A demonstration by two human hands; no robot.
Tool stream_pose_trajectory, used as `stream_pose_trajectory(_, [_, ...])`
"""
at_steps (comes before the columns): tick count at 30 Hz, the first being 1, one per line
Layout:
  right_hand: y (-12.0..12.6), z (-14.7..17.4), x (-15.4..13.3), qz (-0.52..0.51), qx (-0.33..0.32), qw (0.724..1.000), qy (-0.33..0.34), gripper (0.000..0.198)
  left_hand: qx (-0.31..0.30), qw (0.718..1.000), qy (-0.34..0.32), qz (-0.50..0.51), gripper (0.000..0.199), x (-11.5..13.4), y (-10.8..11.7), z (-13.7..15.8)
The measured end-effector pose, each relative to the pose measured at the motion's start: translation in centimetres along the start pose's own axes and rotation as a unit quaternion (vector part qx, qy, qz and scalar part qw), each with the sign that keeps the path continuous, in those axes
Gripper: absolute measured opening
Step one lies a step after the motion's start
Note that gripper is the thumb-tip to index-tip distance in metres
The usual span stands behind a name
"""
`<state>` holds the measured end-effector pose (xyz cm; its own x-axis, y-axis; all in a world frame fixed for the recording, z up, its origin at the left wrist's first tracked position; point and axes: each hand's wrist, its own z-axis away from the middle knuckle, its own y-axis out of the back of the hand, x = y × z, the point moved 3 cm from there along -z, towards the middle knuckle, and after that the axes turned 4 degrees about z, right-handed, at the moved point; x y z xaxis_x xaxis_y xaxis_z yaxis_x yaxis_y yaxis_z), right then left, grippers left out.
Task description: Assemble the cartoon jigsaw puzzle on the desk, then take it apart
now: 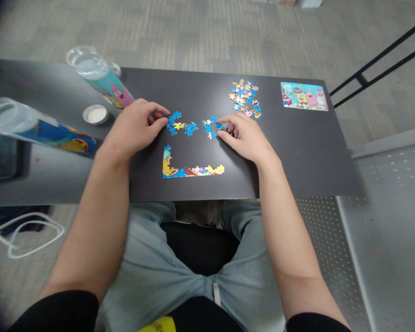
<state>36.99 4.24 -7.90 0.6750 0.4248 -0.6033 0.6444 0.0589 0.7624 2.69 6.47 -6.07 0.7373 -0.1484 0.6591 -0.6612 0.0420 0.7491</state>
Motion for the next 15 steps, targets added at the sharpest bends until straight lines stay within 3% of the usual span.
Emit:
stream_pose_trajectory(6, [0.5, 0.1, -0.6, -0.012, -0.033, 0.999, -0.034, 0.025, -0.014, 1.0, -0.001, -0.005, 0.018, -0.3, 0.8, 0.1])
stream_pose_trajectory(15, [0.4, 0.0, -0.2, -0.025, -0.024, 0.999, -0.03, 0.026, -0.045, 0.999, 0.01, 0.003, 0.013, -0.3, 1.7, 0.5])
